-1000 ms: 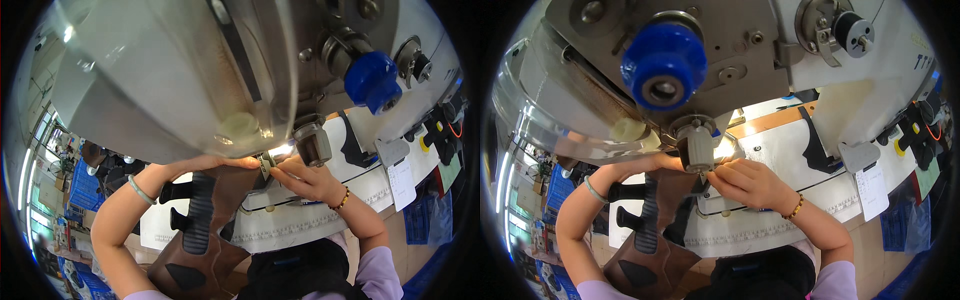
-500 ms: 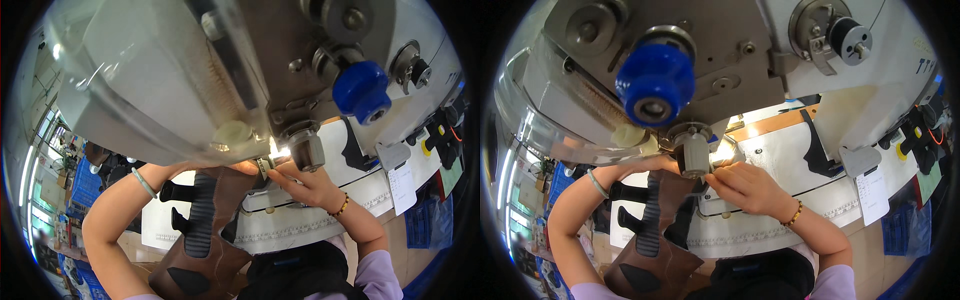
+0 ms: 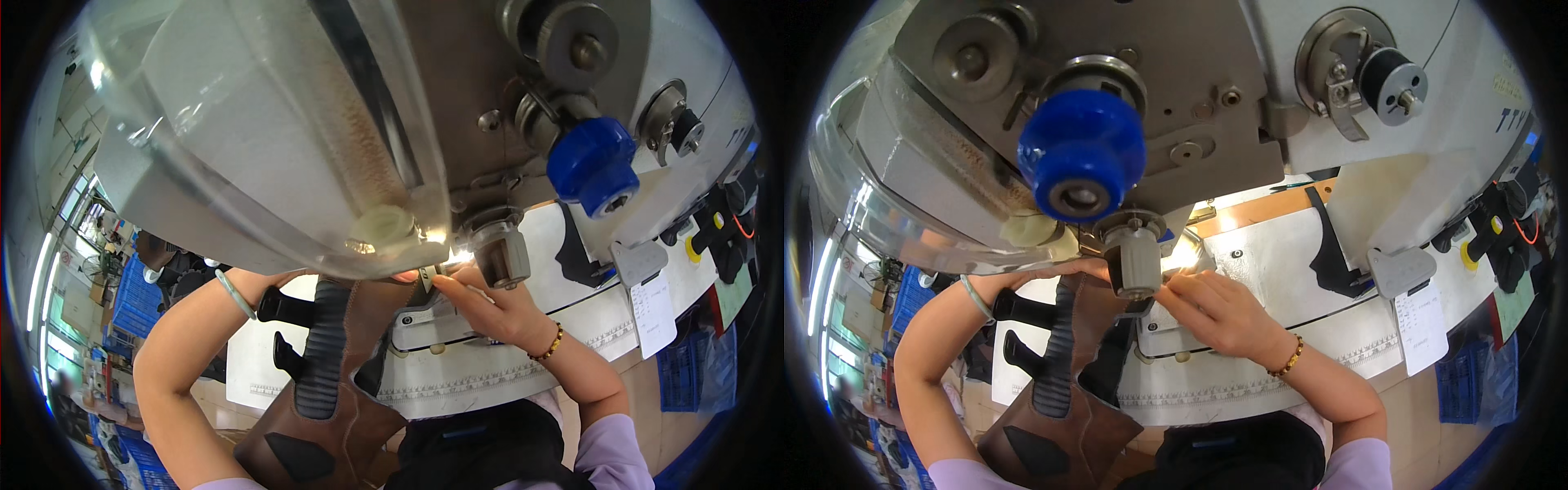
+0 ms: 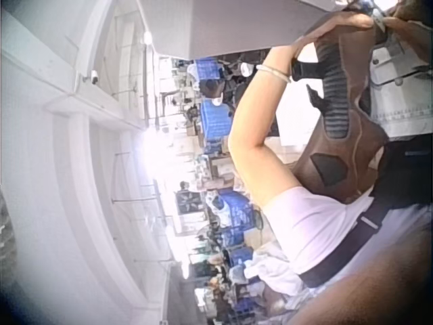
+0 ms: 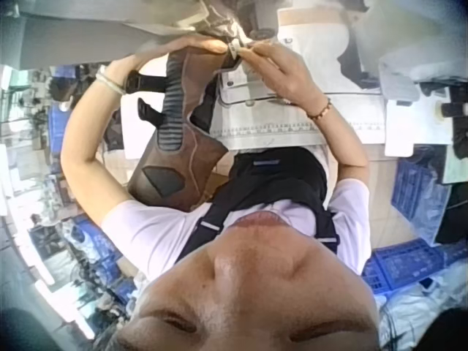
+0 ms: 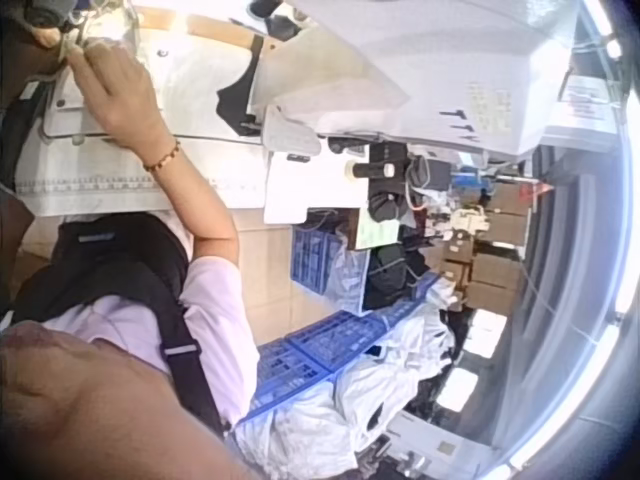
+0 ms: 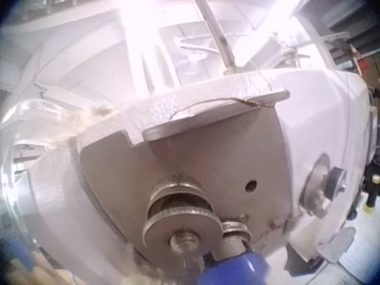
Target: The person stitches a boot upper using a sewing machine, marks the inner collar with a pen, and fits and folds the boot upper panels together by hand.
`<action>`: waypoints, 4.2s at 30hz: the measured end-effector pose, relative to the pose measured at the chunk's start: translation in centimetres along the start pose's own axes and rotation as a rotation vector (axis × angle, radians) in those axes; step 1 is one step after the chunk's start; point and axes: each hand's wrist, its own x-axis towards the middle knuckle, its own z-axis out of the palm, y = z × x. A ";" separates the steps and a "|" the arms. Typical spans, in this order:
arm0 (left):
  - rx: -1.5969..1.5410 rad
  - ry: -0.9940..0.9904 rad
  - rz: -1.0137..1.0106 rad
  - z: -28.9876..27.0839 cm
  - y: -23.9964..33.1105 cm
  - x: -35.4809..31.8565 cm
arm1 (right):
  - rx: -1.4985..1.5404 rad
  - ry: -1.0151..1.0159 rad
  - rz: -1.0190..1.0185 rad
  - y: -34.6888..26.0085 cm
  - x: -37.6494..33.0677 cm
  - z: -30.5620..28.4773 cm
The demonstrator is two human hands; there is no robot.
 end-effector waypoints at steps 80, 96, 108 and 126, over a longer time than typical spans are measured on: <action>-0.308 0.034 -0.324 1.7 -2.2 1.6 | 0.756 -0.339 0.823 -7.9 -5.9 1.4; -0.748 0.108 -0.124 5.1 -0.1 -1.7 | 0.755 -0.178 0.938 -9.8 -5.6 -3.8; -1.113 0.222 -0.049 8.3 0.3 -3.9 | 0.305 -0.233 0.809 -11.5 -1.1 -5.9; -0.890 0.286 0.029 6.3 -0.1 -1.3 | 0.873 -0.083 0.957 -7.4 -1.1 2.2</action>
